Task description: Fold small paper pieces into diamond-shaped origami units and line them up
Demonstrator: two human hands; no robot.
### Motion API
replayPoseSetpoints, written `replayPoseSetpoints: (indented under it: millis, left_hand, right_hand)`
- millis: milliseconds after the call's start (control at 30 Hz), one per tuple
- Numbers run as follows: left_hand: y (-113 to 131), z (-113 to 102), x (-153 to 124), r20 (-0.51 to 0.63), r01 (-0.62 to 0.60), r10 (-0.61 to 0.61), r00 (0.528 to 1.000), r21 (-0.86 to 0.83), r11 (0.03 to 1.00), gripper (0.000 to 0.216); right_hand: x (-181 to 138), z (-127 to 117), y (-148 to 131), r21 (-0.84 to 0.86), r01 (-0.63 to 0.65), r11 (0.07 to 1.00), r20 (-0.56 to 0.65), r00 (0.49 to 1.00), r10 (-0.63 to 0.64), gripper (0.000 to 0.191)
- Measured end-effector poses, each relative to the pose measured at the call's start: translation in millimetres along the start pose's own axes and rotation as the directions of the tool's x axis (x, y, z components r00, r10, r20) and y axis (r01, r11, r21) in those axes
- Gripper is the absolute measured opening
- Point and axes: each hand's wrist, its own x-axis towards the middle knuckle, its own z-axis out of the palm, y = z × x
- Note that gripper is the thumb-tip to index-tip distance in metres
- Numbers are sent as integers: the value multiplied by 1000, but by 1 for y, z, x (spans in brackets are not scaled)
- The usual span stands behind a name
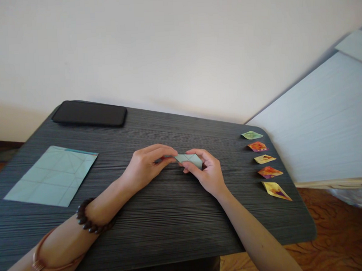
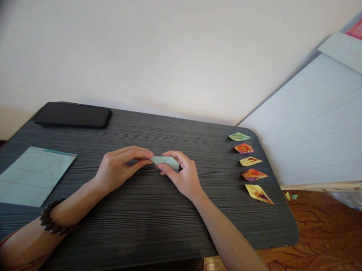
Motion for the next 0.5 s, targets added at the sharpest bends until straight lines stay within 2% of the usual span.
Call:
replayPoseSetpoints:
  millis: [100,200,300,500]
  left_hand:
    - [-4,0,-1,-12,-96,97,995,48,994,13]
    - [-7,-3,0,-64,-111,118,991,108,988,14]
    - [-8,-7,2,-117,-47,66,991,160,986,12]
    - [-8,-10,3,-158,139,-109,981,194,971,13]
  right_hand:
    - [1,-1,-2,84,-76,994,69,995,70,36]
    - [3,-6,-5,161,-121,979,114,988,103,42]
    - [4,-13,-4,208,-72,975,110,993,50,46]
    - [3,-19,5,183,34,982,57,997,-45,47]
